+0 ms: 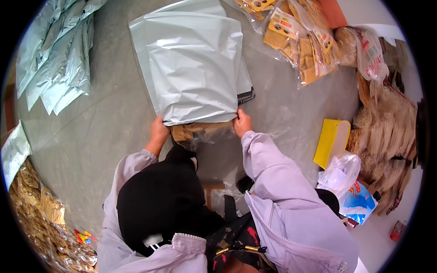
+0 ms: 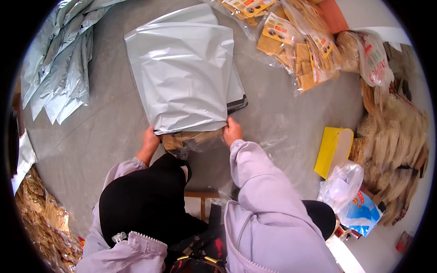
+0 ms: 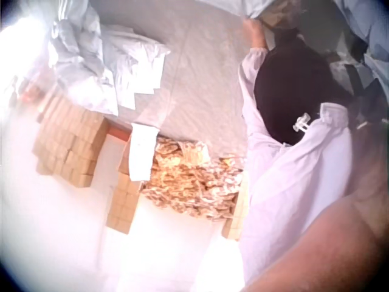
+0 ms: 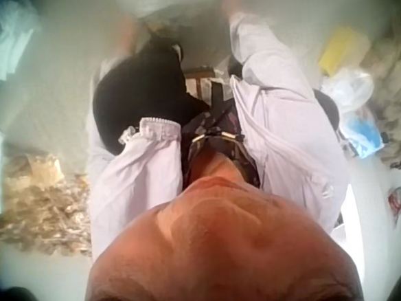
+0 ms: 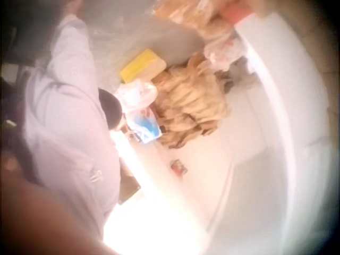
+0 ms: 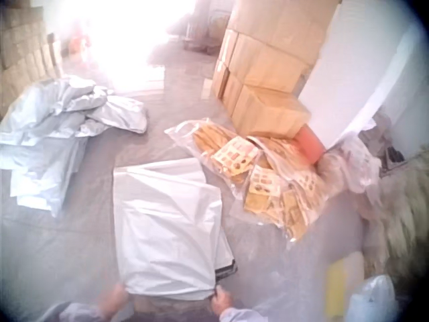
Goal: The person repeatedly picks up packages of flat, yellow food items and places them into white shipping envelopes. They then fold the top of the envelope over and seal it by pressing down on the closure strip. This process is repeated for multiple items in a continuous loop.
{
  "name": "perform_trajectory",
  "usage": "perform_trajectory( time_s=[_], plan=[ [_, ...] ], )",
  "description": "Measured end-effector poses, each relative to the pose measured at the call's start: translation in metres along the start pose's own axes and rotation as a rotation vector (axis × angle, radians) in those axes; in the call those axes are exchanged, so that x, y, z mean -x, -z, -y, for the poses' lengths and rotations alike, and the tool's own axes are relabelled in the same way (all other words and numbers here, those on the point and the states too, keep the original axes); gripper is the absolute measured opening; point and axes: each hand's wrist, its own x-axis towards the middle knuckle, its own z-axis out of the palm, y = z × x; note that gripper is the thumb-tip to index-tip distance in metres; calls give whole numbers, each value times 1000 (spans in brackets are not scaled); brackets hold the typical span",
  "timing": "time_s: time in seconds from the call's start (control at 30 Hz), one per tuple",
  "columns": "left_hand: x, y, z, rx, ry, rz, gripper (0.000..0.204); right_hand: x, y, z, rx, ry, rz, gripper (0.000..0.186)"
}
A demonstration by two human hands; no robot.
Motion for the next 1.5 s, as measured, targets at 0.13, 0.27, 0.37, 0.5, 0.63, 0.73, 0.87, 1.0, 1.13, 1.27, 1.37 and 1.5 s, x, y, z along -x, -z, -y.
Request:
perform_trajectory(
  time_s=[0.13, 0.27, 0.37, 0.5, 0.63, 0.73, 0.87, 1.0, 1.13, 1.27, 1.37, 1.5],
  plan=[
    [-2, 16, -32, 373, 68, 211, 17, -3, 22, 37, -424, 173, -193, 20],
    [66, 138, -155, 671, -214, 111, 14, 5, 199, 196, -730, 56, 151, 14],
    [129, 205, -220, 743, -295, 187, 14, 35, 291, 253, -539, 256, 145, 20],
    [170, 247, -255, 675, -284, 112, 16, 58, 335, 312, -608, 223, 99, 20],
    [161, 280, -260, 851, -114, 280, 20, 61, 348, 335, -723, 211, 141, 24],
    [117, 286, -275, 981, 24, 442, 22, 29, 337, 346, -720, 41, 140, 27],
    [93, 285, -295, 1093, -93, 425, 14, -18, 304, 354, -852, 143, 39, 21],
    [114, 297, -280, 1042, -506, 197, 15, -33, 301, 356, -897, 376, 11, 17],
    [95, 229, -197, 843, -356, 48, 18, -45, 245, 267, -778, 297, 96, 16],
    [3, 144, -87, 641, -79, 35, 20, -92, 144, 157, -737, -56, 105, 15],
    [-45, 71, -30, 234, 96, -86, 29, -109, 77, 82, -683, -298, -14, 10],
    [-48, 52, 33, -302, -311, -294, 67, -53, 21, 98, -164, 143, -350, 14]
  ],
)
